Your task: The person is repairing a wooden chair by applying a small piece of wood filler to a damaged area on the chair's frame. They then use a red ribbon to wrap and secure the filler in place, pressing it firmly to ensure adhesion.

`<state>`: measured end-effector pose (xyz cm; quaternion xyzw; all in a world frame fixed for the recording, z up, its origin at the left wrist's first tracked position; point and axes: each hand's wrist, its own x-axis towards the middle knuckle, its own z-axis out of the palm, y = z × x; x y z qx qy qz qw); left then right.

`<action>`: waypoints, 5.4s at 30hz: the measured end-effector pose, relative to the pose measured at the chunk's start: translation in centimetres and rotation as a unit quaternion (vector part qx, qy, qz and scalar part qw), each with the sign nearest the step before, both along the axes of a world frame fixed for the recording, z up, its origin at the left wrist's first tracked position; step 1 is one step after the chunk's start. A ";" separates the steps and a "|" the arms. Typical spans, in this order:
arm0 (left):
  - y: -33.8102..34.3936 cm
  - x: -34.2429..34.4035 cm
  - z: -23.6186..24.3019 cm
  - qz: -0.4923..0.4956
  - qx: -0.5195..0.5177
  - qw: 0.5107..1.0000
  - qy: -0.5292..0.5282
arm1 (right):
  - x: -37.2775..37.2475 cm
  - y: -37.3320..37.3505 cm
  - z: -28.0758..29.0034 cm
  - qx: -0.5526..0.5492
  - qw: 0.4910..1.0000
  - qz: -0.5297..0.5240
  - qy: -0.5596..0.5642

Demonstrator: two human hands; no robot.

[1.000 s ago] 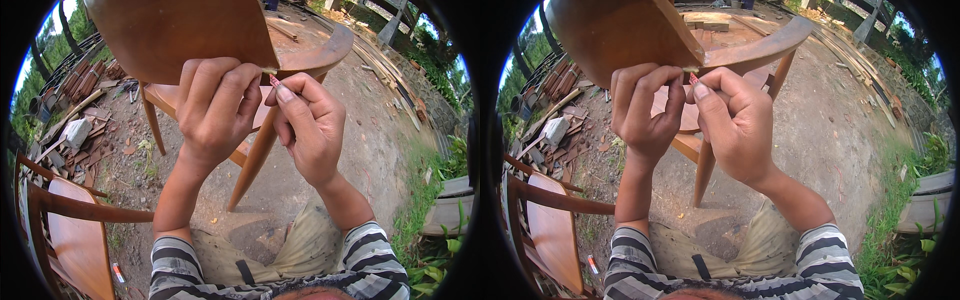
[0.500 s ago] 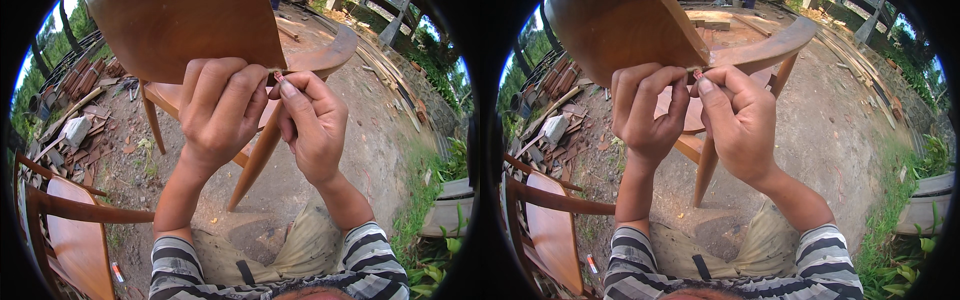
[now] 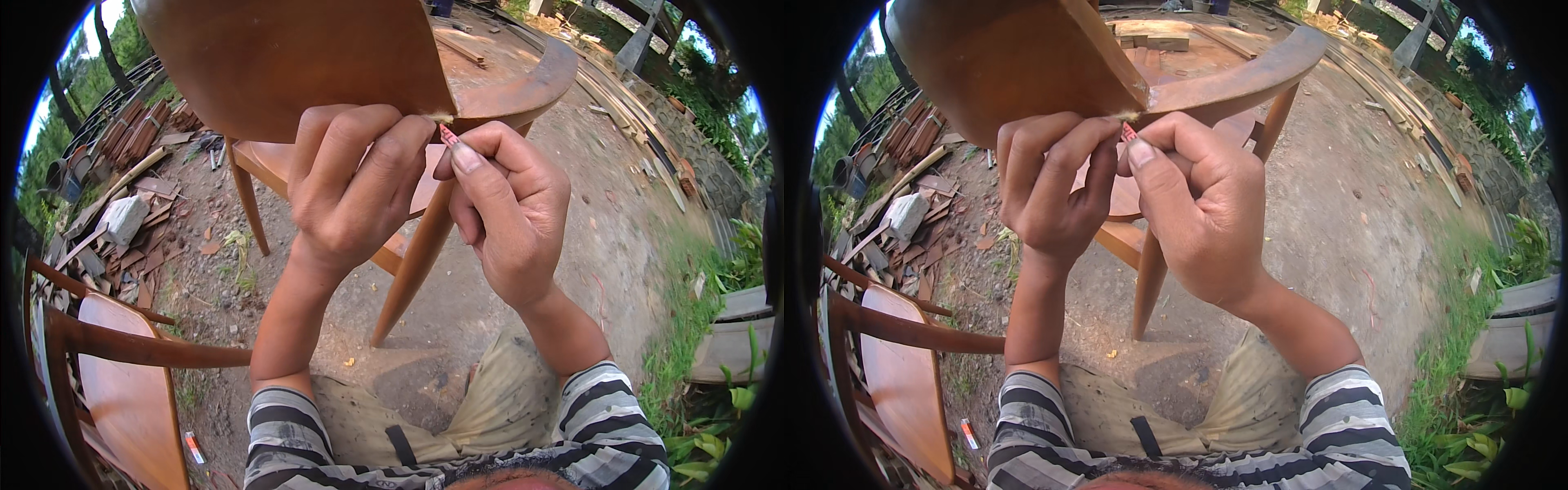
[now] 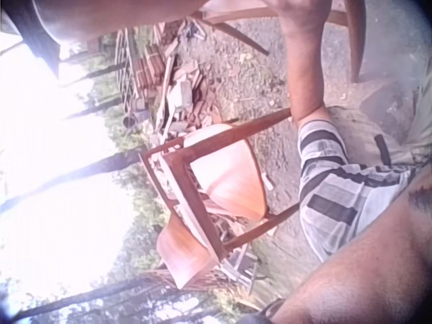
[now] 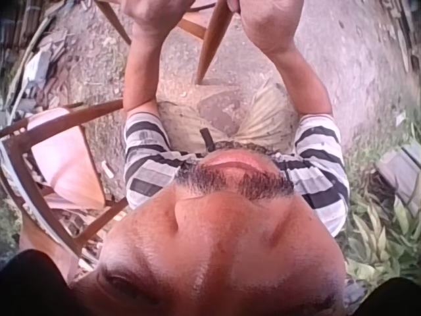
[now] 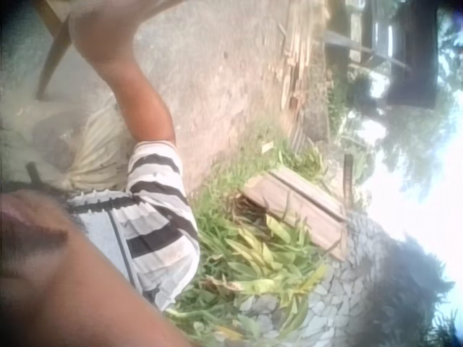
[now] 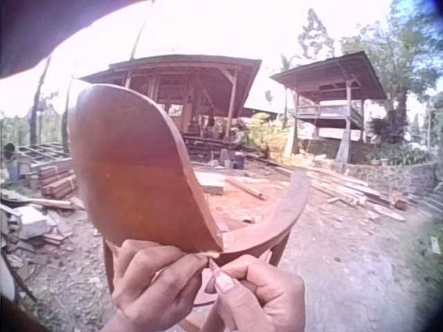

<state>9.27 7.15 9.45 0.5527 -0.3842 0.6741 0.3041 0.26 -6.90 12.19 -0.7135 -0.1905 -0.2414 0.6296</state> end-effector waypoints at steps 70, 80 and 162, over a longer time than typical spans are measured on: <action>0.1 1.1 -1.4 0.017 0.014 0.999 -0.030 | 1.2 0.2 -0.3 0.023 1.000 -0.013 -0.003; -0.1 0.9 -1.5 0.020 0.011 1.000 -0.017 | 0.5 -0.3 -1.0 -0.014 0.999 -0.017 -0.032; 0.3 1.0 -1.9 0.032 -0.005 0.999 -0.019 | 1.4 0.2 -1.4 0.022 0.999 0.033 -0.021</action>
